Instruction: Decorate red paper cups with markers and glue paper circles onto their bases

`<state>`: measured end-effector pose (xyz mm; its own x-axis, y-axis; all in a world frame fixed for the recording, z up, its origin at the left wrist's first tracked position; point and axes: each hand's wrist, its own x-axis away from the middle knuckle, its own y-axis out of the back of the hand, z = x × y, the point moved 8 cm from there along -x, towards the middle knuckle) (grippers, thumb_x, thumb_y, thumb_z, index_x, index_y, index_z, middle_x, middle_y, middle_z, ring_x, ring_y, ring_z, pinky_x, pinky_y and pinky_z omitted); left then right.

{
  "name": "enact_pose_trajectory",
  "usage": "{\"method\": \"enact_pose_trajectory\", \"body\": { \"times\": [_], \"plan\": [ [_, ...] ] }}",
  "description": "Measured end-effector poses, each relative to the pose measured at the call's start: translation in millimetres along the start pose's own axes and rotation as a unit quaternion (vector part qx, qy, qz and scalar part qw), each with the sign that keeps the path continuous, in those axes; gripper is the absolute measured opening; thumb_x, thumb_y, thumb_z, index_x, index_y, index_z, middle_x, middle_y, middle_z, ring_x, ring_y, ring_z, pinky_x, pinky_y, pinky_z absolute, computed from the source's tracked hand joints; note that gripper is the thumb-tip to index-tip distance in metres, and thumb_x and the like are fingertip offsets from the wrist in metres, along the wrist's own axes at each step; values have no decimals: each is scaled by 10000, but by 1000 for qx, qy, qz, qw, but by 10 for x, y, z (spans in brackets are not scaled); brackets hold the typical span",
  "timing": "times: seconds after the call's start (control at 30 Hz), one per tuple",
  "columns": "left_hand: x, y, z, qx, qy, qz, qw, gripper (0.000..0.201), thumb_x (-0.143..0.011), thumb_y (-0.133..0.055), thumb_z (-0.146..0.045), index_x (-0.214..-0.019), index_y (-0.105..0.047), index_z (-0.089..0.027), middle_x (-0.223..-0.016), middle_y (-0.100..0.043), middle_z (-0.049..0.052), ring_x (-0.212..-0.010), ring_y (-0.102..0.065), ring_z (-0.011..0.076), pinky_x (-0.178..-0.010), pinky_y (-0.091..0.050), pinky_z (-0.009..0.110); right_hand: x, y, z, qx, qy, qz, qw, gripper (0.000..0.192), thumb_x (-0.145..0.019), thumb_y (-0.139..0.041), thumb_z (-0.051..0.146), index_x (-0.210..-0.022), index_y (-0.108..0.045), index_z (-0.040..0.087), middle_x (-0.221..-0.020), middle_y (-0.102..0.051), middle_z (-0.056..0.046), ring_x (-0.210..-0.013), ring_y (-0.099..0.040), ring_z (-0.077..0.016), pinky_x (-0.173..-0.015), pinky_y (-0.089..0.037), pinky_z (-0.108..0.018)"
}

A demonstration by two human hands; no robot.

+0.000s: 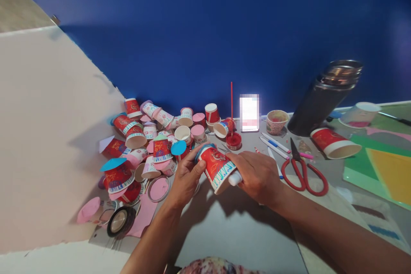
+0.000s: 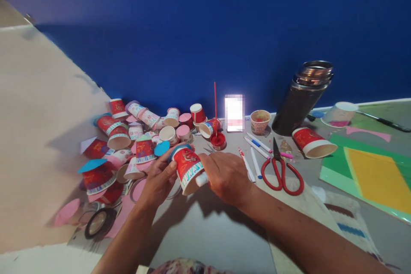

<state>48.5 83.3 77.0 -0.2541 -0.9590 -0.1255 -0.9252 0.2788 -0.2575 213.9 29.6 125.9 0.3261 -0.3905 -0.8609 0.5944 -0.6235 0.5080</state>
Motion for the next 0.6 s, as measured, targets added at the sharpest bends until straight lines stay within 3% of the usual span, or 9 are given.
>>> {"method": "enact_pose_trajectory", "body": {
  "times": [0.6],
  "plan": [
    [-14, 13, -42, -10, -6, -35, 999, 563, -784, -888, -484, -1277, -746, -251, -1304, -750, 103, -1217, -692, 328, -1059, -540, 439, 0, -22, -77, -54, -25, -19, 998, 137, -964, -584, 163, -1068, -667, 128, -852, -815, -106, -664, -753, -223, -581, -494, -341]
  ]
}}
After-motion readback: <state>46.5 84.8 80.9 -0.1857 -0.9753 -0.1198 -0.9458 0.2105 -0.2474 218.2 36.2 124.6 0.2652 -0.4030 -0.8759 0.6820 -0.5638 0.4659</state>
